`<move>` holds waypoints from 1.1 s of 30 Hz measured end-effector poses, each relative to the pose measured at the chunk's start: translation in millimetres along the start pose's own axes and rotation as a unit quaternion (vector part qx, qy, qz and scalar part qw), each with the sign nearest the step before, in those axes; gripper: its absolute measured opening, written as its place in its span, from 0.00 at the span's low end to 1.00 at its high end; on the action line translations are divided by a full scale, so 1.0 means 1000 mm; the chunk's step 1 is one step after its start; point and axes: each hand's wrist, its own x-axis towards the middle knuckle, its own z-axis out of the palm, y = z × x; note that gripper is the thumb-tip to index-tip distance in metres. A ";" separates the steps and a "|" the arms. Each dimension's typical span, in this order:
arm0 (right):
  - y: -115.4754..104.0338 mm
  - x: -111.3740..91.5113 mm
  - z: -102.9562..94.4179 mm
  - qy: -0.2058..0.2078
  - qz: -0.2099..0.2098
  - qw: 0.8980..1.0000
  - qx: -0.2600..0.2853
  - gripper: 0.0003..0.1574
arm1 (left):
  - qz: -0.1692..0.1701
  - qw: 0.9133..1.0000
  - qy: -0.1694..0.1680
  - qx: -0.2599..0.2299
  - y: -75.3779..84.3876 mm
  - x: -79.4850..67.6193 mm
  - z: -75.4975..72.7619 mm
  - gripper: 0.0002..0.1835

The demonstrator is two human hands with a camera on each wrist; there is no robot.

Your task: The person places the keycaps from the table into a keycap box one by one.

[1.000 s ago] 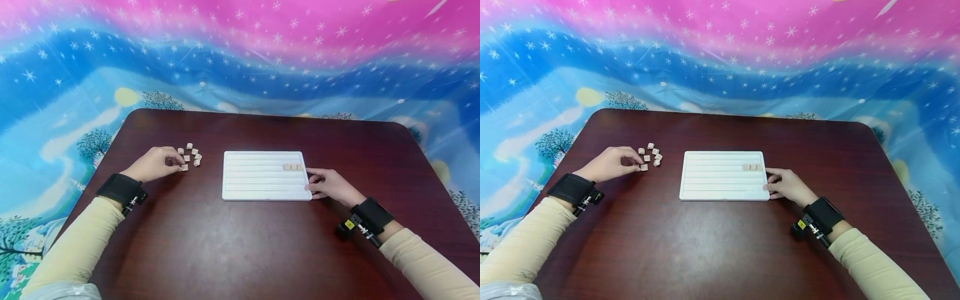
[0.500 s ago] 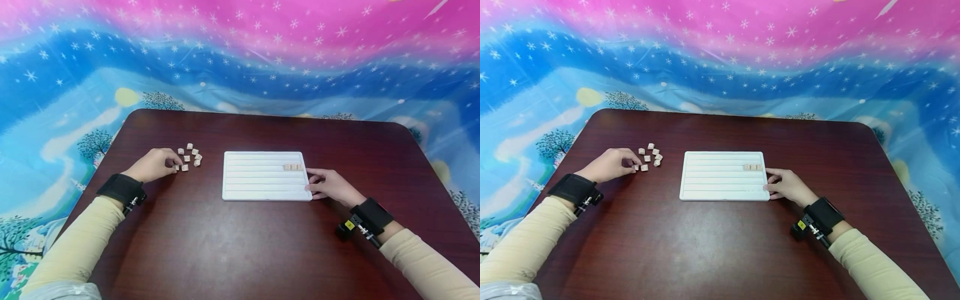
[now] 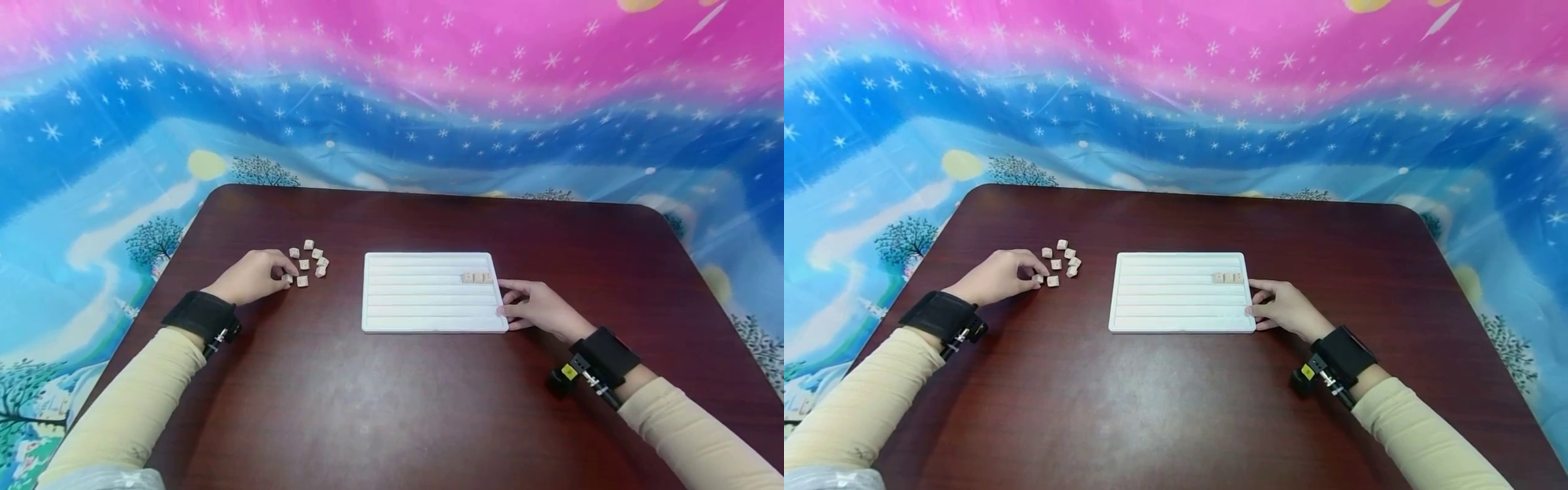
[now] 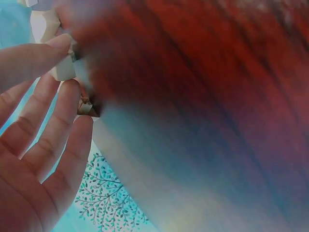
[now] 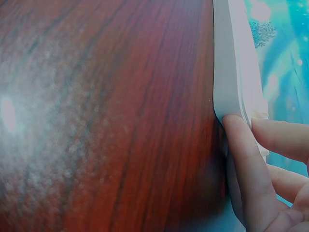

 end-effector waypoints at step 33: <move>0.000 -0.002 0.002 0.006 -0.004 1.000 0.005 0.45 | 0.021 0.998 0.050 0.013 0.027 0.007 -0.005 0.07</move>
